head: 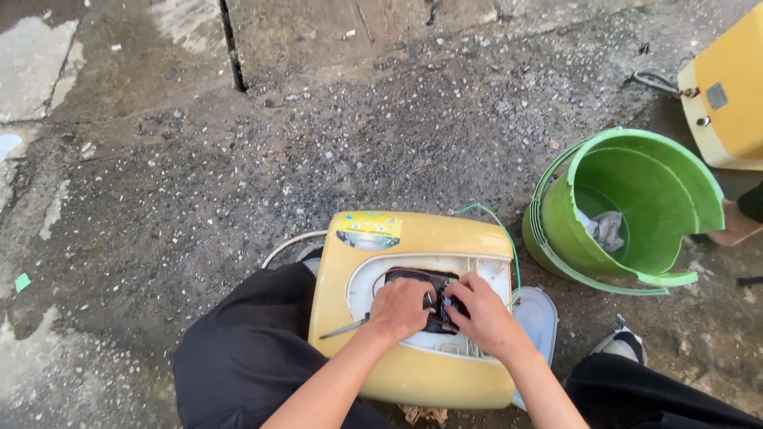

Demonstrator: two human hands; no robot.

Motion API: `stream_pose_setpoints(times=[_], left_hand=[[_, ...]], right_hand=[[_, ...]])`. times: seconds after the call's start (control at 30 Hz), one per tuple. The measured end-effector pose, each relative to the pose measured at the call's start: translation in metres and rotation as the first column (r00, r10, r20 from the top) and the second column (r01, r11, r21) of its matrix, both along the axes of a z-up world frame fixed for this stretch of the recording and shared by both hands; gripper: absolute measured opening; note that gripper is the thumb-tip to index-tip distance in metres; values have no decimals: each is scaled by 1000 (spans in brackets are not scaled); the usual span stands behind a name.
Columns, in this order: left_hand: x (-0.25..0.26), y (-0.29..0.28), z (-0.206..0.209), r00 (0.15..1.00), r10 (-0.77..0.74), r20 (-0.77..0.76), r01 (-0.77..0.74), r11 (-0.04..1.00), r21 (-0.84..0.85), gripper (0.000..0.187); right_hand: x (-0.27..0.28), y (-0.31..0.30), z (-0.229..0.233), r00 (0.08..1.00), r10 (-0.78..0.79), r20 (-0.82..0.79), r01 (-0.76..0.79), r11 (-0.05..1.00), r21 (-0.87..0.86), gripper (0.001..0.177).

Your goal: Disassembling a small appliance to inspect or repair internal components using a screwdriver.

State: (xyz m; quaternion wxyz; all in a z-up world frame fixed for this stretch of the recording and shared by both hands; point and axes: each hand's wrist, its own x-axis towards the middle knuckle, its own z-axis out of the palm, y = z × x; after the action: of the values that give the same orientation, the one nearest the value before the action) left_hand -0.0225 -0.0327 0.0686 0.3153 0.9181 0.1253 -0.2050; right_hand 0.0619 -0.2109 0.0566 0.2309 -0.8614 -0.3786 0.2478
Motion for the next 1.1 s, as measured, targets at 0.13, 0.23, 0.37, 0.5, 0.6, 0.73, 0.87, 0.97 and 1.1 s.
stream_pose_setpoints(times=[0.13,0.23,0.37,0.5,0.6,0.73,0.87,0.97,1.1], left_hand=[[-3,-3,-7,997,79,18,-79,997,-17,23],[-5,-7,-17,988,156,17,-156,988,-3,20],[0,-7,-15,990,140,31,-140,990,5,17],[-1,-9,-11,991,133,17,-132,991,-33,17],[0,-8,-14,992,126,16,-126,992,-29,18],[0,-7,-9,992,127,18,-126,992,-25,22],[-3,-8,-22,991,119,58,-119,993,-14,20],[-5,-10,-22,990,119,70,-119,993,0,24],[0,-4,-15,983,162,89,-161,987,-17,20]], right_hand=[[-3,-2,0,998,59,11,-59,998,22,16],[-9,-5,-10,999,-36,17,34,996,81,20],[-13,-1,7,986,-160,-54,164,983,81,23],[-15,-5,0,991,-129,-43,134,983,126,15],[-14,-7,-6,998,-68,7,66,982,177,17],[-13,-7,-4,1000,0,23,-4,984,176,23],[-14,-8,-10,998,47,47,-56,979,196,23],[-18,-8,4,1000,-4,6,3,978,207,24],[-4,-15,1,988,-144,-62,154,963,221,37]])
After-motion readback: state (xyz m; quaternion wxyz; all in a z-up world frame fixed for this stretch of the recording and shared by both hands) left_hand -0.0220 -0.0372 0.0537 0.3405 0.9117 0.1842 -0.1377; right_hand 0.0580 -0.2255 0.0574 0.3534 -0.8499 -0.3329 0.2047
